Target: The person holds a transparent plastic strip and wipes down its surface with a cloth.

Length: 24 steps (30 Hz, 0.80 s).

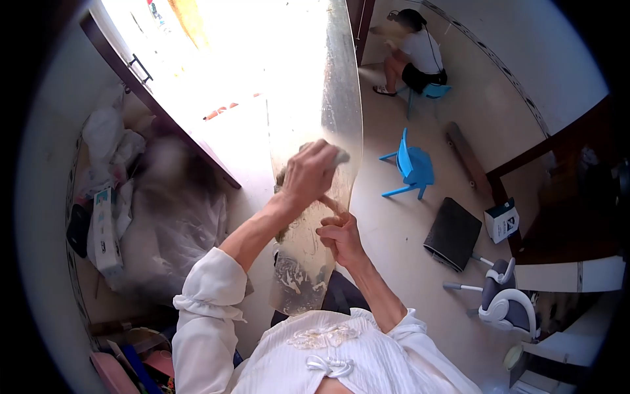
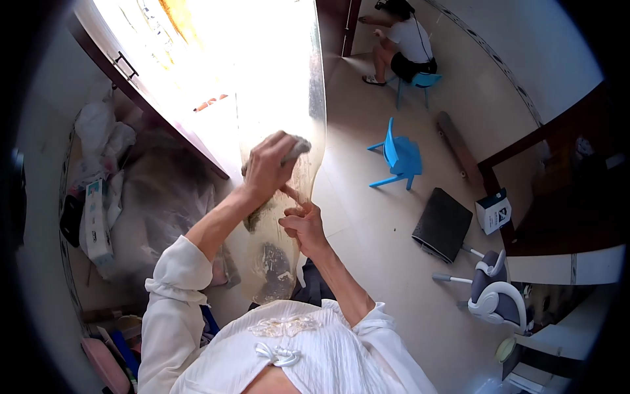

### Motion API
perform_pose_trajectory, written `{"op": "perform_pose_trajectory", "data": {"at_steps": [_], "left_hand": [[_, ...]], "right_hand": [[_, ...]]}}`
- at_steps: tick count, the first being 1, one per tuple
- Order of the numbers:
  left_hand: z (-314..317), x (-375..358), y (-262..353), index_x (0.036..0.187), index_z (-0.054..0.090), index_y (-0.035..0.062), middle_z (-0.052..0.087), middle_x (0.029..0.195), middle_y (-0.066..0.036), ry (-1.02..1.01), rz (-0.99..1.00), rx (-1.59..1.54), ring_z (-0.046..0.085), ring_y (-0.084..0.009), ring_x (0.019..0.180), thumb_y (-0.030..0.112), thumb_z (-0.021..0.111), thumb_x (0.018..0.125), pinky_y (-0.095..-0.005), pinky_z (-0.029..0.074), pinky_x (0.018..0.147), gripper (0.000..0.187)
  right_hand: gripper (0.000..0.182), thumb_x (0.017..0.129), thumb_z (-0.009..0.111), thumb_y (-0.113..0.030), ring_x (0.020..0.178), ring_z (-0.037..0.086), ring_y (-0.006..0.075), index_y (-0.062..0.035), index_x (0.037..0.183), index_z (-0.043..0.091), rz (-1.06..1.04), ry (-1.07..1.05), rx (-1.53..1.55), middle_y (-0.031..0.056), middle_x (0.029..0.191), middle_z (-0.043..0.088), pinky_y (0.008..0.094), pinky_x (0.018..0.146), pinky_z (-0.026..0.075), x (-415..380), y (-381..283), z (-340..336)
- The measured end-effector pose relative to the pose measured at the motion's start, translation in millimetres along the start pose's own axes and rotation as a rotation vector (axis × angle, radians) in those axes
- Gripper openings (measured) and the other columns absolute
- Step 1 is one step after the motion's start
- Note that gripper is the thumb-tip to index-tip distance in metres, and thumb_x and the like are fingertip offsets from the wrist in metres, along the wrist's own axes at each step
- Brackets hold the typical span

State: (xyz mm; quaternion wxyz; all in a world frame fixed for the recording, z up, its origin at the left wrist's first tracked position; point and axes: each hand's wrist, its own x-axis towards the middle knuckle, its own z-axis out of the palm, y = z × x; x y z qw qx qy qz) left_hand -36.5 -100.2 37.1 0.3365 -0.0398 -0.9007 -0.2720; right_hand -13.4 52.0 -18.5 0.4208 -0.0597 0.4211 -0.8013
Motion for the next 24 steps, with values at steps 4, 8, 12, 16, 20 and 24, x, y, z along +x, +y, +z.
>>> {"op": "perform_pose_trajectory", "data": {"at_steps": [4,8,12,16,20,24], "left_hand": [[7.8,-9.9,-0.9,0.089,0.063,0.0079,0.063,0.083,-0.007,-0.079,-0.021,-0.155,0.063,-0.0249,0.077,0.004,0.063,0.078,-0.0368,0.054,0.072,0.012],[0.0,-57.5,34.8,0.091,0.062,0.0037,0.063,0.087,-0.009,-0.312,0.111,-0.206,0.063,-0.0274,0.083,-0.003,0.064,0.064,-0.0371,0.054,0.069,0.028],[8.2,-10.8,1.6,0.092,0.061,0.0021,0.062,0.088,-0.013,-0.112,-0.078,-0.027,0.062,-0.031,0.081,-0.003,0.062,0.071,-0.0386,0.051,0.067,0.022],[8.9,-33.8,9.6,0.091,0.06,0.0016,0.062,0.087,-0.014,-0.184,-0.056,-0.151,0.062,-0.032,0.081,-0.001,0.065,0.069,-0.0392,0.05,0.068,0.023],[-6.1,-67.8,18.9,0.092,0.062,0.0034,0.062,0.085,-0.012,-0.403,0.005,-0.209,0.063,-0.0309,0.083,-0.003,0.066,0.067,-0.0377,0.051,0.071,0.026],[-26.5,-71.5,-32.9,0.088,0.066,0.0054,0.065,0.074,-0.008,-0.2,-0.505,-0.104,0.064,-0.019,0.066,0.007,0.062,0.082,-0.0324,0.052,0.063,0.007]], "right_hand": [[0.051,0.07,0.055,0.015,0.044,0.034,0.0028,-0.0018,0.119,0.052,0.002,0.04,0.101,-0.0044,0.066,0.052,0.0203,0.039,0.024,-1.6,9.1,-3.9],[0.054,0.07,0.057,0.014,0.046,0.036,0.0023,0.0003,0.122,0.053,-0.145,0.193,0.136,-0.0031,0.069,0.048,0.0206,0.041,0.023,9.1,31.9,-21.0],[0.058,0.069,0.057,0.013,0.046,0.037,0.0025,0.0019,0.126,0.052,-0.012,0.112,0.006,-0.0039,0.067,0.047,0.0207,0.041,0.024,10.7,6.7,-18.9],[0.054,0.066,0.059,0.016,0.048,0.039,0.0024,-0.001,0.118,0.056,-0.024,0.12,-0.004,-0.0023,0.073,0.052,0.0201,0.041,0.025,13.6,14.1,-26.5],[0.045,0.072,0.059,0.01,0.047,0.036,0.0011,-0.0015,0.116,0.062,-0.121,0.108,-0.071,-0.0071,0.064,0.047,0.0202,0.042,0.024,18.8,25.4,-32.9],[0.03,0.08,0.061,-0.001,0.045,0.03,0.0017,-0.0007,0.11,0.064,-0.093,0.036,-0.207,-0.0079,0.058,0.043,0.0209,0.042,0.022,3.1,-0.5,-29.7]]}}
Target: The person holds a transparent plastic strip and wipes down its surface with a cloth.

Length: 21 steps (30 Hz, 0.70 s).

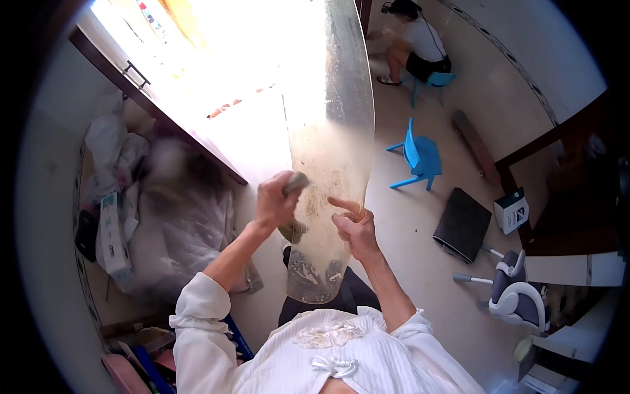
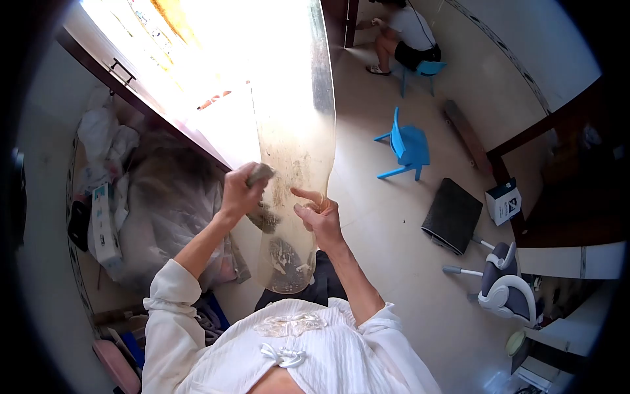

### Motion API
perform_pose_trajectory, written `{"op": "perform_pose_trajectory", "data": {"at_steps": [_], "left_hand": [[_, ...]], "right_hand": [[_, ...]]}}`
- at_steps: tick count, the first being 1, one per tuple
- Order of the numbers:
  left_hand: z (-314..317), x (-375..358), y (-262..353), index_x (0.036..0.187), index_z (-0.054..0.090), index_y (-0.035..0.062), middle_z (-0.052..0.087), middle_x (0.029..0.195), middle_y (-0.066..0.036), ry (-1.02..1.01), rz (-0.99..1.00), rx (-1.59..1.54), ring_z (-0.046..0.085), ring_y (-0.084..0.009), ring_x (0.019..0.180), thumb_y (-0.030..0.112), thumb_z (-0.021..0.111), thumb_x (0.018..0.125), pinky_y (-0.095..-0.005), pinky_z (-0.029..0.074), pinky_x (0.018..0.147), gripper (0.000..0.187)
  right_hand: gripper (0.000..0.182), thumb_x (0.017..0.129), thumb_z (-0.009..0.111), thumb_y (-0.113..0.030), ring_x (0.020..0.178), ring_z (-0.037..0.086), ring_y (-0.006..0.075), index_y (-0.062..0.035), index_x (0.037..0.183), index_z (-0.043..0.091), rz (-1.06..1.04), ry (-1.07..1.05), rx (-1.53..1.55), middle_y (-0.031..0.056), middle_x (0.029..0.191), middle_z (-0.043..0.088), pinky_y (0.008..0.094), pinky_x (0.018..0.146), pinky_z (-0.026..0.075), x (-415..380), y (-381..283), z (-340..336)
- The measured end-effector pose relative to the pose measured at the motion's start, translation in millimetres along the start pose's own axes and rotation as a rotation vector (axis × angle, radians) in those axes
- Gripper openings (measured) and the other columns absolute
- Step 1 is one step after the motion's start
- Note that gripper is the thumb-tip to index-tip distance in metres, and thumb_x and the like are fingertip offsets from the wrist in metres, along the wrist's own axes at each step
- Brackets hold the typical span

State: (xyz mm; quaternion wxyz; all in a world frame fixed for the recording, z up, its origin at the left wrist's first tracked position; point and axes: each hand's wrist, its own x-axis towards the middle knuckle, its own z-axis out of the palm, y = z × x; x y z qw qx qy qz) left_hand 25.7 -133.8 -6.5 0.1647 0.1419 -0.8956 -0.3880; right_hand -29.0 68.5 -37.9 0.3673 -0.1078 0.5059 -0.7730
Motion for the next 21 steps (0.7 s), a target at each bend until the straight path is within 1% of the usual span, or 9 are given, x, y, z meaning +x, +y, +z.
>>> {"op": "perform_pose_trajectory", "data": {"at_steps": [1,2,5,7,8,10,16,18,21], "left_hand": [[-0.8,8.3,-29.2,0.089,0.067,0.0038,0.064,0.072,-0.003,0.112,-0.294,-0.269,0.06,-0.0113,0.063,0.011,0.064,0.083,-0.0273,0.05,0.06,0.01],[-7.3,16.8,-33.4,0.091,0.067,0.0014,0.063,0.074,-0.002,0.21,-0.349,-0.581,0.057,-0.0062,0.065,0.014,0.064,0.085,-0.0238,0.049,0.06,0.014],[-17.8,35.3,-49.3,0.094,0.066,0.0003,0.064,0.076,-0.004,0.115,-0.422,-0.746,0.061,-0.0096,0.067,0.013,0.063,0.085,-0.0246,0.052,0.064,0.015],[-21.7,45.8,-58.3,0.102,0.063,0.0027,0.066,0.084,-0.007,-0.107,-0.584,-1.239,0.065,-0.0155,0.073,0.012,0.061,0.086,-0.0305,0.056,0.07,0.019],[-18.6,47.1,-61.2,0.102,0.063,0.0027,0.066,0.084,-0.007,-0.112,-0.582,-1.233,0.065,-0.0155,0.073,0.012,0.061,0.086,-0.0305,0.056,0.07,0.019],[-3.0,53.5,-49.0,0.109,0.06,0.0055,0.066,0.094,-0.009,-0.047,-0.751,-1.659,0.066,-0.0215,0.081,0.011,0.059,0.086,-0.0366,0.057,0.074,0.024],[15.0,48.0,32.5,0.112,0.06,0.003,0.065,0.102,-0.009,-0.321,-0.791,-1.483,0.064,-0.0179,0.089,0.017,0.066,0.083,-0.0308,0.053,0.075,0.033],[17.7,34.1,38.0,0.111,0.061,0.0009,0.065,0.101,-0.008,-0.591,-0.493,-1.284,0.063,-0.0146,0.088,0.011,0.065,0.083,-0.0281,0.052,0.074,0.031],[27.9,18.3,27.4,0.108,0.062,-0.0007,0.065,0.096,-0.007,-0.709,-0.525,-1.185,0.064,-0.0143,0.083,0.009,0.066,0.082,-0.0257,0.051,0.072,0.028]], "right_hand": [[0.026,0.087,0.063,-0.01,0.044,0.026,0.002,0.0023,0.109,0.064,-0.018,-0.014,0.0,-0.0089,0.053,0.037,0.0215,0.042,0.019,-1.6,-3.3,2.4],[0.026,0.087,0.063,-0.01,0.044,0.026,0.002,0.0023,0.109,0.064,-0.021,-0.004,0.004,-0.0089,0.053,0.037,0.0215,0.042,0.019,-1.6,-1.4,2.9],[0.03,0.091,0.064,-0.023,0.042,0.025,0.0017,0.0058,0.101,0.065,0.023,-0.098,0.219,-0.0075,0.055,0.039,0.0222,0.04,0.018,-1.2,-2.7,7.0],[0.03,0.091,0.064,-0.023,0.042,0.025,0.0018,0.0064,0.098,0.065,0.036,-0.117,0.247,-0.0071,0.054,0.04,0.0222,0.039,0.018,-0.2,-7.6,8.4],[0.03,0.092,0.063,-0.023,0.041,0.025,0.002,0.007,0.095,0.065,0.047,-0.125,0.278,-0.0067,0.054,0.041,0.0222,0.039,0.018,0.2,-8.3,8.8],[0.03,0.092,0.063,-0.024,0.041,0.026,0.002,0.006,0.092,0.065,0.061,-0.128,0.315,-0.0062,0.053,0.041,0.0223,0.039,0.018,1.1,-3.2,5.8],[0.032,0.089,0.067,-0.029,0.04,0.03,0.0022,0.0015,0.078,0.067,0.057,-0.032,0.14,-0.0059,0.049,0.044,0.0223,0.039,0.021,2.4,8.5,-2.8],[0.03,0.086,0.07,-0.028,0.041,0.034,0.0026,0.0002,0.079,0.068,-0.043,0.069,0.006,-0.0034,0.053,0.052,0.0216,0.039,0.024,3.6,8.3,-7.7],[0.024,0.085,0.072,-0.025,0.05,0.044,0.002,-0.0009,0.08,0.07,-0.096,0.175,-0.056,-0.0015,0.063,0.061,0.0207,0.045,0.034,-5.8,5.9,-3.7]]}}
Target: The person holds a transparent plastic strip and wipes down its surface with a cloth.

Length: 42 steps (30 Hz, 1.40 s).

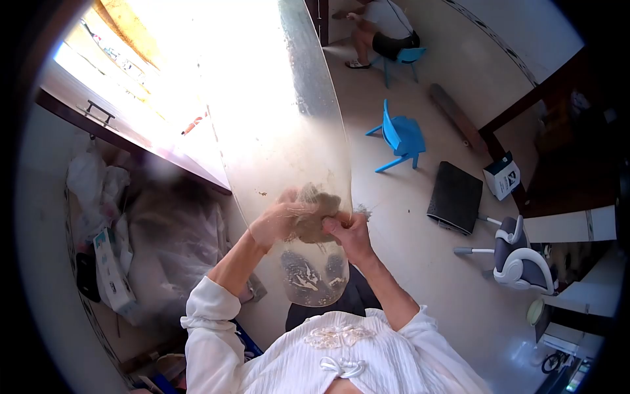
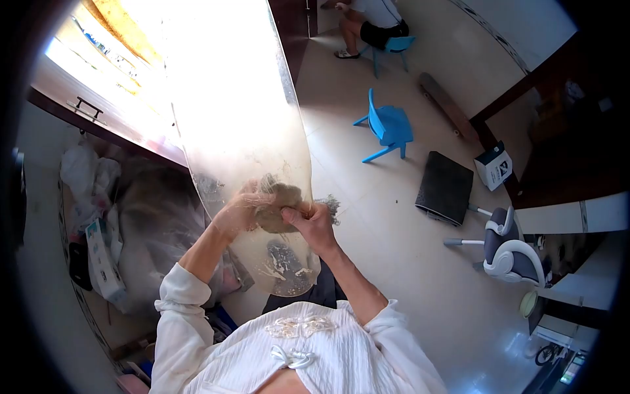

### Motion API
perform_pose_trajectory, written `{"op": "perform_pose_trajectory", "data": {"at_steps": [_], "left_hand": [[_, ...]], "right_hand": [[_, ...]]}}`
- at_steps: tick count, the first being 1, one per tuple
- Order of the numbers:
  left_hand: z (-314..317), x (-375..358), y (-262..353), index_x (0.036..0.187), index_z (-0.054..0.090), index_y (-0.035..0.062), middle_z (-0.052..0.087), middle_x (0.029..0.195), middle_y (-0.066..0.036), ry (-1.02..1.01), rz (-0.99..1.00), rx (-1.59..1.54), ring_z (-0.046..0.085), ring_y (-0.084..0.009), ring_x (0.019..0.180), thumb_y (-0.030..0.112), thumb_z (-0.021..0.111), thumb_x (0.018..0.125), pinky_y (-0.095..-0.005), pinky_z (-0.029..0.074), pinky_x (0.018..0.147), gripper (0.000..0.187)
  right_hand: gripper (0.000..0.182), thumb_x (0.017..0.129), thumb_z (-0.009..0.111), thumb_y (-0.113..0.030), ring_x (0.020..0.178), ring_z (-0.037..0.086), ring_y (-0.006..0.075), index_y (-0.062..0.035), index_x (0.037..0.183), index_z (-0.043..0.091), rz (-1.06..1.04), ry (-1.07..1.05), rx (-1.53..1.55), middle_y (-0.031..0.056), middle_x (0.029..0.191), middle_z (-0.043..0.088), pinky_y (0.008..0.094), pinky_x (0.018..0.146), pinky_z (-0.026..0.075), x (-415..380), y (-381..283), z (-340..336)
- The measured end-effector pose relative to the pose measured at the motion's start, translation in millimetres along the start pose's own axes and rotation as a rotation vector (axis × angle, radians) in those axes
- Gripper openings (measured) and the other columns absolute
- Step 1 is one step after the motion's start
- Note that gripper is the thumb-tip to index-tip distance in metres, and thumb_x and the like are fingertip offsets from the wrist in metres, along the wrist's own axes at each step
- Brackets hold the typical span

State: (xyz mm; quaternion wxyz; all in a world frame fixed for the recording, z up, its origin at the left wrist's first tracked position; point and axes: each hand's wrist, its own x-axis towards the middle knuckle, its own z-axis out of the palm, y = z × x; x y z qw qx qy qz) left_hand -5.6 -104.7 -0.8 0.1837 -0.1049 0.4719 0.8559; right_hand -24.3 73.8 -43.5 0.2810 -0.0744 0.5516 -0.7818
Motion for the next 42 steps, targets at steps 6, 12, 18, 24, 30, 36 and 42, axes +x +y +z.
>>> {"op": "perform_pose_trajectory", "data": {"at_steps": [6,12,18,24,30,36,42], "left_hand": [[2.6,28.0,34.6,0.107,0.061,-0.0024,0.067,0.093,-0.01,0.163,0.133,-0.333,0.066,-0.0183,0.081,0.015,0.062,0.084,-0.0307,0.055,0.073,0.029],[-14.5,21.1,22.5,0.105,0.062,0.0014,0.065,0.093,-0.006,-0.085,-0.03,0.099,0.063,-0.0135,0.08,0.005,0.062,0.082,-0.0283,0.052,0.068,0.023],[-8.4,27.9,15.9,0.107,0.06,-0.0001,0.064,0.096,-0.007,0.044,0.037,-0.025,0.063,-0.014,0.082,0.011,0.065,0.083,-0.0264,0.053,0.07,0.026],[-14.1,33.9,26.3,0.108,0.06,-0.0027,0.064,0.103,-0.013,-0.141,0.355,0.235,0.065,-0.0197,0.085,0.012,0.067,0.084,-0.0296,0.054,0.073,0.029],[-40.2,36.8,-5.8,0.108,0.062,-0.0032,0.062,0.11,-0.014,-0.206,-0.016,0.033,0.062,-0.0222,0.096,0.006,0.067,0.08,-0.0319,0.05,0.085,0.03],[-23.5,35.3,32.1,0.119,0.055,-0.0021,0.064,0.106,-0.012,-0.06,0.042,-0.326,0.063,-0.0214,0.098,0.006,0.065,0.082,-0.035,0.052,0.089,0.039],[-50.0,32.9,-17.0,0.112,0.06,-0.0005,0.064,0.106,-0.008,-0.319,0.17,0.421,0.063,-0.0172,0.091,0.006,0.067,0.081,-0.0313,0.051,0.081,0.032]], "right_hand": [[0.032,0.085,0.073,-0.024,0.056,0.044,0.0015,-0.0021,0.064,0.062,0.022,-0.036,-0.121,-0.0052,0.059,0.055,0.0205,0.049,0.033,-0.2,4.6,-3.1],[0.024,0.084,0.074,-0.021,0.06,0.049,0.0024,0.0005,0.076,0.067,-0.003,0.023,-0.157,-0.0024,0.066,0.061,0.0197,0.053,0.038,14.6,-0.3,-5.5],[0.021,0.083,0.074,-0.018,0.059,0.048,0.0015,-0.0004,0.074,0.066,0.052,-0.013,-0.043,-0.0038,0.066,0.06,0.0202,0.051,0.037,4.4,9.5,-9.1],[0.017,0.082,0.074,-0.016,0.063,0.054,0.0042,0.0009,0.082,0.069,0.044,-0.013,-0.192,-0.0004,0.073,0.065,0.021,0.057,0.044,15.0,14.3,-21.2],[0.019,0.083,0.074,-0.017,0.058,0.044,0.0013,0.0012,0.083,0.068,-0.05,0.058,-0.056,-0.006,0.064,0.056,0.0207,0.05,0.033,2.3,-0.5,-3.7],[0.019,0.082,0.075,-0.017,0.057,0.045,0.0013,0.0004,0.088,0.07,0.042,0.017,-0.219,-0.0056,0.067,0.058,0.0209,0.05,0.035,3.9,8.8,-10.9],[0.016,0.083,0.073,-0.015,0.064,0.054,0.0033,0.001,0.086,0.069,-0.07,0.082,0.023,-0.0027,0.072,0.064,0.0219,0.056,0.044,-6.6,-8.4,11.4]]}}
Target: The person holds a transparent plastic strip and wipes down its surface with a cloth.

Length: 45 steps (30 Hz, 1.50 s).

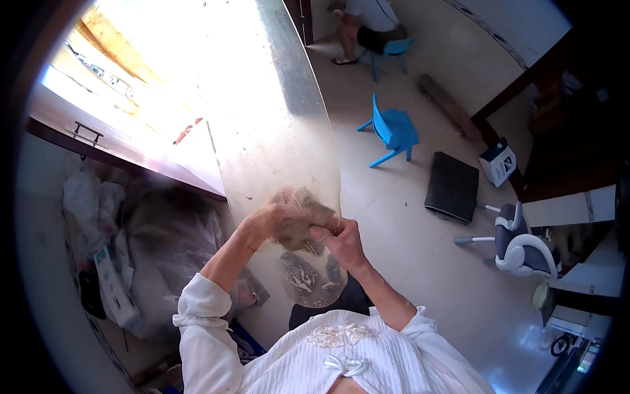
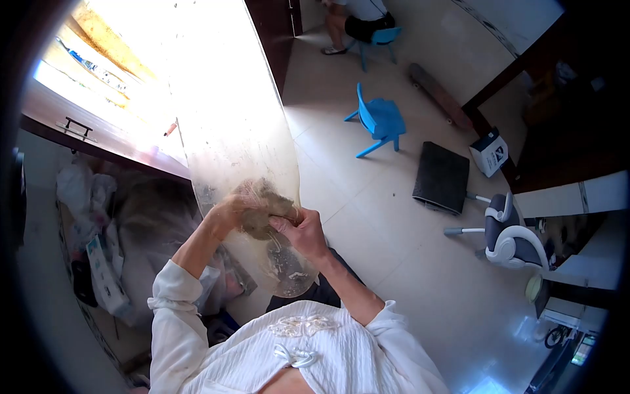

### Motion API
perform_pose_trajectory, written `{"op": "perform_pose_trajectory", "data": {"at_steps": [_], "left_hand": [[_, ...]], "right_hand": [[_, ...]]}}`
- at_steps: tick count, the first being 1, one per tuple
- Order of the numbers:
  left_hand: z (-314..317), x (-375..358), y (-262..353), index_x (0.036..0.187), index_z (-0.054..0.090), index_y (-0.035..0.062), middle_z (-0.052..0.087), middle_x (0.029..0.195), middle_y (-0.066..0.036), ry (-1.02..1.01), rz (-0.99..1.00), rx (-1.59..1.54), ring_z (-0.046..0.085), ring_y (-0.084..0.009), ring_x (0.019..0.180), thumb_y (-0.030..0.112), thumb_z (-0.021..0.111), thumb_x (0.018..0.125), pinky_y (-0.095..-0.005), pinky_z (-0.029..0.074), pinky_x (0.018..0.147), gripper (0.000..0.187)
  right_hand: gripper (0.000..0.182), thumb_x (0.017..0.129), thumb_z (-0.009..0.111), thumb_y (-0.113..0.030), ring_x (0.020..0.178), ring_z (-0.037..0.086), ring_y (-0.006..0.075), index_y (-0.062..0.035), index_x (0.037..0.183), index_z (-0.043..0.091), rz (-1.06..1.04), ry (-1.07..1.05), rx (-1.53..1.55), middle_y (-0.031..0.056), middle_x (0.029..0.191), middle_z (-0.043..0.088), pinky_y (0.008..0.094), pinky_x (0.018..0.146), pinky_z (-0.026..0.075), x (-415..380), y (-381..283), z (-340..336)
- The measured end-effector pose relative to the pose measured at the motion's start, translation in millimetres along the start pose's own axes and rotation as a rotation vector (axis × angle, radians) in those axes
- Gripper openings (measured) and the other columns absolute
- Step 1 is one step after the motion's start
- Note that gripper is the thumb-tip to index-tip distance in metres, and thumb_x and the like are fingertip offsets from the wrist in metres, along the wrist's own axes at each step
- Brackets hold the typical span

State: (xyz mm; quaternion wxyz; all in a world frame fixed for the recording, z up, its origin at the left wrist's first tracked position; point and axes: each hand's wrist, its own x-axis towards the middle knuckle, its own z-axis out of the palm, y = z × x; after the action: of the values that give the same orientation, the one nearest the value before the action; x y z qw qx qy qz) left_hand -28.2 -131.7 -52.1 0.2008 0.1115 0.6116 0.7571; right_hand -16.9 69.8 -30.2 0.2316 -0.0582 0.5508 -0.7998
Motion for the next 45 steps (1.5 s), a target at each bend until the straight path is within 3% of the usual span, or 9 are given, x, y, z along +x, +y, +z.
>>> {"op": "perform_pose_trajectory", "data": {"at_steps": [3,5,8,11,15,18,21,33,45], "left_hand": [[23.4,16.1,52.0,0.115,0.055,-0.0038,0.063,0.104,-0.012,0.334,-0.075,-0.616,0.064,-0.0191,0.088,0.013,0.064,0.085,-0.0332,0.054,0.078,0.036],[13.0,20.8,55.3,0.118,0.052,-0.005,0.063,0.105,-0.014,0.222,-0.007,-0.838,0.064,-0.0208,0.086,0.014,0.063,0.086,-0.0346,0.055,0.077,0.039],[11.8,-1.9,38.2,0.11,0.061,-0.0042,0.063,0.111,-0.015,0.126,0.183,-0.081,0.062,-0.0267,0.098,0.014,0.064,0.086,-0.0377,0.05,0.087,0.03],[3.6,-19.2,-2.2,0.099,0.068,-0.0028,0.062,0.117,-0.013,0.108,0.079,0.08,0.056,-0.0276,0.11,0.011,0.066,0.085,-0.0384,0.044,0.094,0.021],[13.5,-14.3,26.5,0.103,0.065,-0.0051,0.066,0.104,-0.014,0.195,-0.2,-0.407,0.062,-0.0235,0.095,0.008,0.065,0.081,-0.0323,0.049,0.084,0.026],[12.6,-16.7,29.6,0.107,0.062,-0.0038,0.066,0.097,-0.012,0.238,-0.215,-0.221,0.064,-0.0208,0.089,0.01,0.063,0.081,-0.0303,0.052,0.079,0.029],[40.6,-5.8,72.4,0.112,0.059,-0.0022,0.066,0.098,-0.011,0.542,-0.15,-0.757,0.065,-0.0196,0.087,0.017,0.063,0.083,-0.0327,0.054,0.075,0.035],[21.8,-53.8,-12.6,0.111,0.059,-0.0052,0.066,0.104,-0.014,0.291,-0.123,-0.678,0.065,-0.0202,0.09,0.007,0.056,0.081,-0.0311,0.053,0.08,0.033],[33.6,-32.6,-11.6,0.124,0.053,-0.0006,0.059,0.122,-0.017,0.499,-0.099,-0.856,0.06,-0.0265,0.105,0.051,0.042,0.094,-0.0399,0.05,0.09,0.061]], "right_hand": [[0.019,0.083,0.073,-0.017,0.06,0.051,0.0023,0.0001,0.08,0.068,0.109,-0.102,-0.304,-0.0042,0.066,0.061,0.0213,0.052,0.039,-0.7,13.6,-18.8],[0.022,0.082,0.074,-0.02,0.057,0.048,0.0018,-0.0008,0.074,0.067,0.096,-0.104,-0.192,-0.0054,0.061,0.057,0.0209,0.049,0.035,-0.5,12.6,-15.2],[0.018,0.082,0.073,-0.016,0.06,0.05,0.0023,0.0005,0.081,0.068,0.054,-0.093,-0.267,-0.0038,0.066,0.06,0.0204,0.052,0.037,2.0,7.2,-12.2],[0.02,0.083,0.074,-0.016,0.061,0.048,0.0024,0.0024,0.085,0.067,-0.06,-0.044,-0.098,-0.0036,0.068,0.06,0.0213,0.052,0.039,-1.0,-4.0,-1.2],[0.027,0.081,0.075,-0.014,0.071,0.055,0.0048,0.0037,0.101,0.067,0.083,-0.105,-0.13,0.0025,0.082,0.068,0.0197,0.062,0.044,-2.7,4.1,-3.8],[0.021,0.082,0.075,-0.016,0.065,0.053,0.0038,0.002,0.09,0.068,-0.004,-0.014,-0.027,-0.0006,0.074,0.065,0.0198,0.057,0.041,-0.8,3.5,0.6],[0.021,0.082,0.076,-0.018,0.058,0.047,0.0023,-0.001,0.076,0.064,0.049,-0.027,-0.215,-0.0047,0.064,0.058,0.0202,0.052,0.036,2.4,2.9,-9.5],[0.028,0.079,0.079,-0.023,0.056,0.042,0.0025,-0.002,0.072,0.061,-0.044,0.093,-0.261,-0.0054,0.061,0.052,0.0204,0.05,0.032,13.5,10.0,-32.5],[0.02,0.081,0.075,-0.014,0.053,0.042,0.0023,0.0015,0.073,0.064,-0.005,0.047,-0.44,-0.0039,0.06,0.054,0.0202,0.048,0.032,22.8,6.6,7.6]]}}
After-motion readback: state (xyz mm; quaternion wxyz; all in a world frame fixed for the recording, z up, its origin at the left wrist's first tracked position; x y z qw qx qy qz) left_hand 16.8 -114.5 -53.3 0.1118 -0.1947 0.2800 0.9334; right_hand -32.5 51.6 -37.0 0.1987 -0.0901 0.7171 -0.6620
